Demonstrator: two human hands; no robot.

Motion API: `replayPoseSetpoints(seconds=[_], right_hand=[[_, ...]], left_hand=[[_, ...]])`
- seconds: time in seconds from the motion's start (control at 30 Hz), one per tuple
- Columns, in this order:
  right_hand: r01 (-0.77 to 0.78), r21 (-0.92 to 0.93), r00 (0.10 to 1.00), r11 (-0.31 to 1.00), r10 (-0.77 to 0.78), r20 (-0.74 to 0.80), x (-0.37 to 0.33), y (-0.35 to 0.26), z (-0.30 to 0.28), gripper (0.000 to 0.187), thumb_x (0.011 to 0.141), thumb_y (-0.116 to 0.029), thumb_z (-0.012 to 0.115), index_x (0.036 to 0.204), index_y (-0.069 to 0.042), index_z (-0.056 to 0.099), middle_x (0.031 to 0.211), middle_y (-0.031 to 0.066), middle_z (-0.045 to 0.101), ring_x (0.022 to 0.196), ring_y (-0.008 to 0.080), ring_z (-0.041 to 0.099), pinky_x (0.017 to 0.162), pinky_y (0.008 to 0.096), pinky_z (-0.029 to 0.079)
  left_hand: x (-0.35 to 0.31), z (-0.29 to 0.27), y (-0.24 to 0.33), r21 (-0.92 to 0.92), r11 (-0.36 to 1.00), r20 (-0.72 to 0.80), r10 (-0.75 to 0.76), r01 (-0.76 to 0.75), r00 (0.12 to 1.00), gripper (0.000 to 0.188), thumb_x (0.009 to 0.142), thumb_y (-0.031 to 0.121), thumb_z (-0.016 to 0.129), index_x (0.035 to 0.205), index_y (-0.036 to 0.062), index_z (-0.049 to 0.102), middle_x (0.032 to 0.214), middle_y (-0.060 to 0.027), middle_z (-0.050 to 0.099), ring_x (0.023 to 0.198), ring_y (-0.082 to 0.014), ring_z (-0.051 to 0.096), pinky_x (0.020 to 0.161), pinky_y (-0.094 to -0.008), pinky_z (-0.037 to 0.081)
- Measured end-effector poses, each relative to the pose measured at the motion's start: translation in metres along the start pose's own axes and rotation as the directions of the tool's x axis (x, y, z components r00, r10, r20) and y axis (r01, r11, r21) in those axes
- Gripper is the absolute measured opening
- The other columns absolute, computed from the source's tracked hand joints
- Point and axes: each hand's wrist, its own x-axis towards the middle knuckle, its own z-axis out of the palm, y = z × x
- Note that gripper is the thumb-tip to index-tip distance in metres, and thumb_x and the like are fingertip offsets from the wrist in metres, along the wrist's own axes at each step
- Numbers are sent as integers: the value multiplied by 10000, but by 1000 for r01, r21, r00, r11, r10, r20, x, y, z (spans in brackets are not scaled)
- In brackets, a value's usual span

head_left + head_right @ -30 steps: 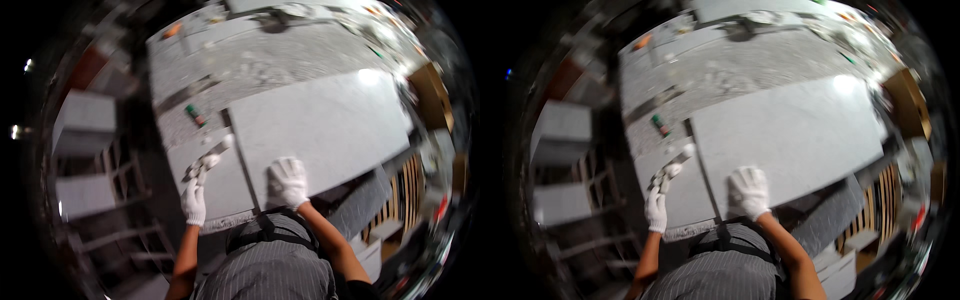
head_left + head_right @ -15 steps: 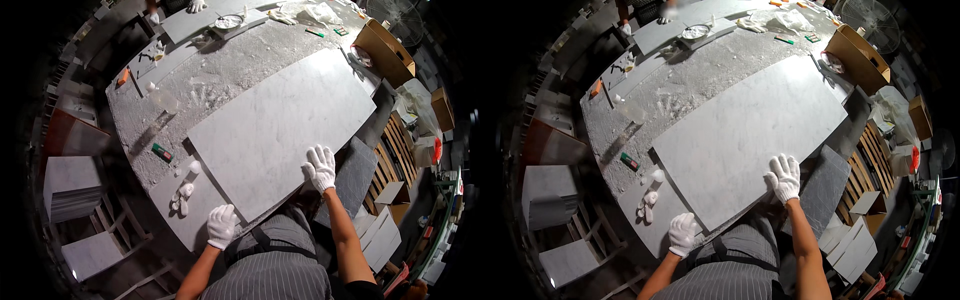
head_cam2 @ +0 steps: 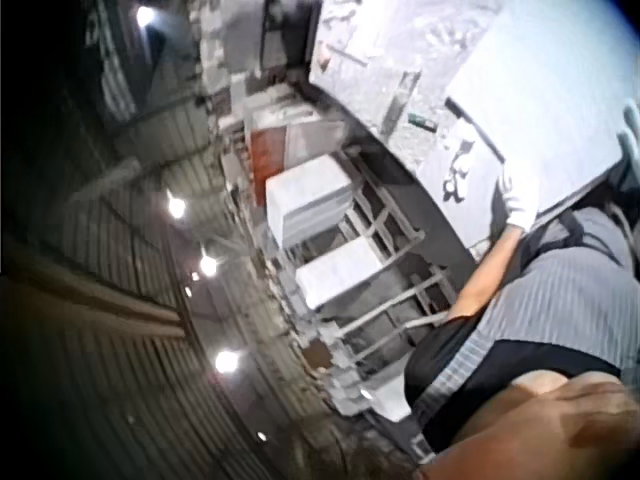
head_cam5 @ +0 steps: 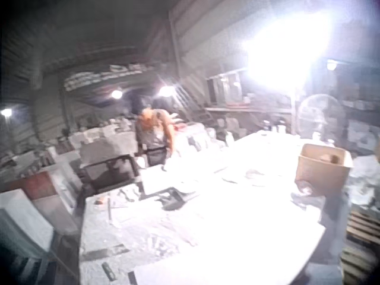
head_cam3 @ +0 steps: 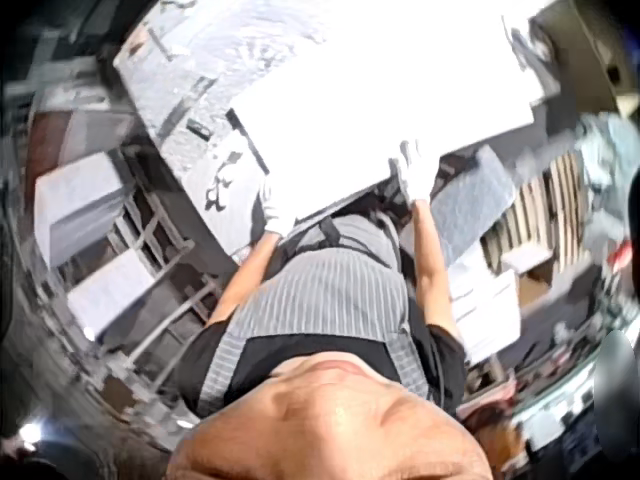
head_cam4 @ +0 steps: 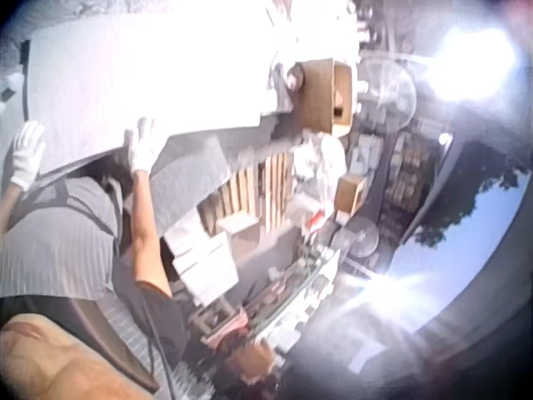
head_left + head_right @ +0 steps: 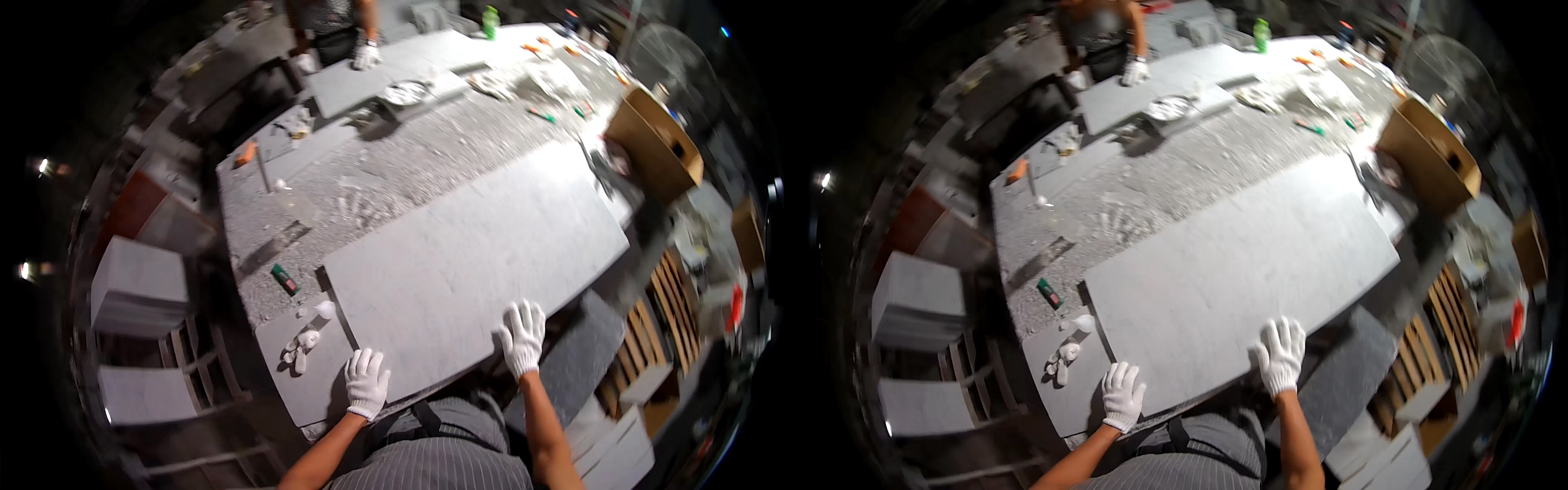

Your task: The person scrapes a large white stone slab with a metal tool, then wipes it with a cloth. They lift the slab and place it onto a metal rack among other slabs, then retrieve another slab and repeat the cleaning process.

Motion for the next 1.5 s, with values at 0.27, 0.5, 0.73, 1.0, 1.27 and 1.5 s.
replayPoseSetpoints(seconds=[0.27, 0.5, 0.73, 1.0, 1.27, 1.5], right_hand=[[-448, 614, 785, 651, 614, -79, -36, 38, 28, 523, 932, -210, 632, 1367, 17, 452, 1279, 184, 548, 1180, 262, 536, 1034, 365, 408], [-641, 719, 700, 266, 586, 407, -30, 36, 40, 427, 1004, -435, 498, 834, -45, 518, 648, -3, 497, 539, 94, 453, 459, 279, 390], [-671, 726, 556, 150, 750, 359, -8, 23, 53, 401, 999, -419, 459, 757, -102, 505, 624, -20, 464, 493, 113, 452, 440, 287, 374], [-463, 729, 749, 505, 662, 17, -17, 65, 112, 398, 1021, -266, 469, 790, 43, 566, 718, 10, 517, 673, 125, 436, 614, 308, 402], [-496, 633, 815, 594, 571, 103, -3, 114, 111, 402, 1009, -300, 486, 929, 58, 651, 749, 63, 627, 673, 146, 552, 631, 322, 454], [-378, 79, 926, 923, 377, 26, 75, 75, -52, 262, 887, -232, 589, 991, 4, 633, 1098, 233, 619, 979, 407, 602, 825, 470, 474]], left_hand=[[7, 19, 12, -159, 924, -57, -361, 349, 931, 533, 756, 190, 747, 1234, 78, 538, 1332, -171, 469, 1245, -389, 433, 1034, -479, 381], [30, 43, 10, -282, 820, -175, -555, 499, 813, 545, 756, 206, 740, 1234, 68, 520, 1268, -203, 501, 1148, -387, 491, 981, -475, 408], [29, 47, 8, -289, 745, -88, -646, 601, 758, 491, 763, 261, 745, 1183, 73, 576, 1227, -213, 540, 1129, -381, 510, 966, -477, 412], [30, 49, 14, -303, 714, -146, -689, 631, 710, 410, 744, 281, 738, 1082, 72, 638, 1065, -153, 639, 1075, -352, 546, 921, -473, 421], [19, 48, 45, -237, 764, -147, -639, 600, 755, 449, 747, 285, 742, 1116, 76, 595, 1114, -169, 608, 1085, -355, 528, 914, -487, 409], [23, 29, 45, -233, 727, -7, -665, 646, 747, 476, 756, 292, 742, 1151, 83, 580, 1148, -203, 572, 1099, -386, 520, 929, -495, 425]])
